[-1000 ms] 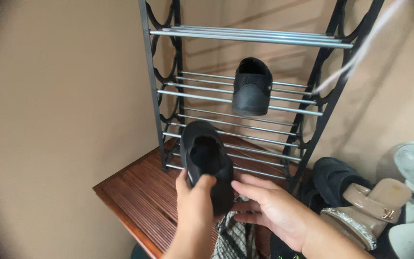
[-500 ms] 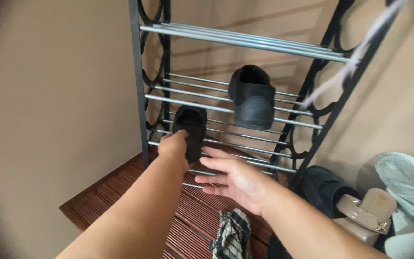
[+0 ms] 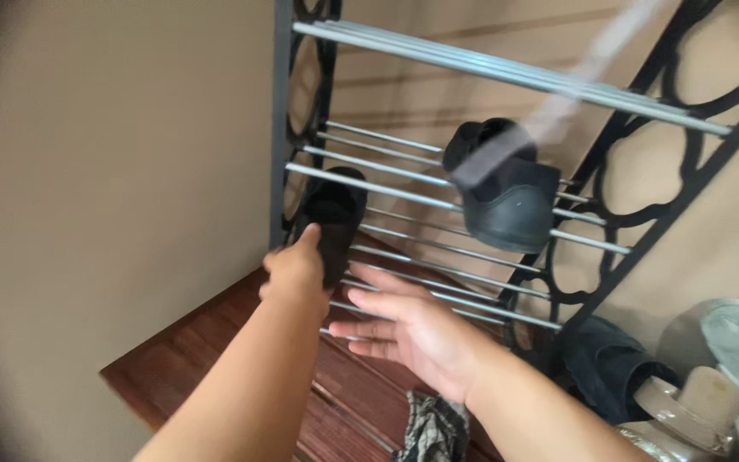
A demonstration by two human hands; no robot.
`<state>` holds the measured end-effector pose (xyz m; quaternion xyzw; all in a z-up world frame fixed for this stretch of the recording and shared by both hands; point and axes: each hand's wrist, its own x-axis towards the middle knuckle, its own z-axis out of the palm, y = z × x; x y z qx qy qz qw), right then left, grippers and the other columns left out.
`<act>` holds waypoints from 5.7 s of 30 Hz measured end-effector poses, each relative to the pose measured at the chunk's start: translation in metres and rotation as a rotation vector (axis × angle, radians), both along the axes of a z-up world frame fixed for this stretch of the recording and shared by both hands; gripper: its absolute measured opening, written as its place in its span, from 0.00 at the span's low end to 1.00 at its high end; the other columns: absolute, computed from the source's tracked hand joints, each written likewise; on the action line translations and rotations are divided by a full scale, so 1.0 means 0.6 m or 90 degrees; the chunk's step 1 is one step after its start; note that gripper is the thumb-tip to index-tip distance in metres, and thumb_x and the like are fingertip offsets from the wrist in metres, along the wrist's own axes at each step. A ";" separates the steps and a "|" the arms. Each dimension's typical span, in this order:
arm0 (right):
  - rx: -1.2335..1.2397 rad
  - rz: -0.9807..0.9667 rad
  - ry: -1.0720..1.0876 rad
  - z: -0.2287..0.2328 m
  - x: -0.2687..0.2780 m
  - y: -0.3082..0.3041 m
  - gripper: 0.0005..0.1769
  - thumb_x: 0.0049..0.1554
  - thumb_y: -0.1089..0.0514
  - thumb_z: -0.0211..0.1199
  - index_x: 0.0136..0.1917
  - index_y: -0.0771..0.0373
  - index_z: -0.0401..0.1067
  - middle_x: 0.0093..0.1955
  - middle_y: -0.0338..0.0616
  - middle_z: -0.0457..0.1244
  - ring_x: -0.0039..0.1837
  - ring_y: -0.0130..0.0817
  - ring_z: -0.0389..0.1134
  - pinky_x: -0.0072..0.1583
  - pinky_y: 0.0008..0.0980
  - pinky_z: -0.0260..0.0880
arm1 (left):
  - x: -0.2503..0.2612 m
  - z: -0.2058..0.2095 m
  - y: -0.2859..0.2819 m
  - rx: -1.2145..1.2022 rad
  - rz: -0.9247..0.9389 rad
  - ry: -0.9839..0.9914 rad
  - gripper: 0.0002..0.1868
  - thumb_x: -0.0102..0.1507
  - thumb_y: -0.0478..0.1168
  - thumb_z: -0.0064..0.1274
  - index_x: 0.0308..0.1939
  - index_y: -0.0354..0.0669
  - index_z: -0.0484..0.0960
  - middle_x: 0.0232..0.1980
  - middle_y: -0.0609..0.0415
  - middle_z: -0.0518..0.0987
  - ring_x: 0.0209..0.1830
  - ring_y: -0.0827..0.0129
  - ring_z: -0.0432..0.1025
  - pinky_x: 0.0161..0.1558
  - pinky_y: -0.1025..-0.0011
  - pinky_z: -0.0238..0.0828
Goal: The person wipes several pairs of shoes with a cloth and places them onto a metal shoe rack. They handle black slip-ons, green sneakers, and white sneakers, arranging them on the rack shelves.
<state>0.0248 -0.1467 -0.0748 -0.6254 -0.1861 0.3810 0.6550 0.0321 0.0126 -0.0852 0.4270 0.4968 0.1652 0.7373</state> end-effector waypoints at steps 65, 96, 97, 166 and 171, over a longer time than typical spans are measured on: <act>0.001 -0.175 0.113 -0.016 -0.025 -0.254 0.31 0.57 0.51 0.61 0.74 0.44 0.65 0.56 0.37 0.70 0.56 0.31 0.71 0.58 0.36 0.69 | -0.132 0.055 -0.312 -0.102 -0.058 -0.081 0.35 0.56 0.41 0.58 0.69 0.46 0.71 0.60 0.43 0.76 0.55 0.50 0.76 0.48 0.49 0.78; -0.426 -0.116 0.126 -0.287 0.011 -0.229 0.37 0.58 0.47 0.61 0.79 0.44 0.58 0.84 0.42 0.49 0.84 0.45 0.45 0.74 0.61 0.57 | -0.109 -0.260 -0.280 0.694 -0.860 0.317 0.49 0.62 0.33 0.58 0.81 0.60 0.47 0.77 0.39 0.56 0.77 0.44 0.54 0.72 0.58 0.60; -0.428 -0.131 0.117 -0.289 0.009 -0.221 0.38 0.58 0.48 0.62 0.80 0.47 0.57 0.84 0.44 0.49 0.83 0.48 0.46 0.74 0.61 0.58 | -0.110 -0.264 -0.272 0.721 -0.844 0.315 0.49 0.62 0.29 0.56 0.81 0.56 0.47 0.75 0.37 0.60 0.76 0.46 0.57 0.71 0.60 0.63; -0.306 -0.156 -0.420 -0.090 0.048 -0.126 0.37 0.54 0.53 0.64 0.76 0.58 0.60 0.77 0.47 0.61 0.77 0.37 0.62 0.73 0.33 0.59 | -0.016 -0.049 -0.131 0.893 -0.352 -0.137 0.63 0.52 0.32 0.65 0.81 0.59 0.39 0.78 0.28 0.37 0.74 0.28 0.53 0.64 0.54 0.62; -0.287 -0.204 -0.362 -0.092 0.015 -0.168 0.35 0.55 0.56 0.63 0.75 0.58 0.62 0.75 0.44 0.62 0.74 0.34 0.64 0.70 0.32 0.62 | -0.084 -0.068 -0.179 0.825 -0.403 -0.139 0.55 0.55 0.29 0.58 0.80 0.56 0.44 0.78 0.32 0.40 0.71 0.34 0.54 0.62 0.57 0.66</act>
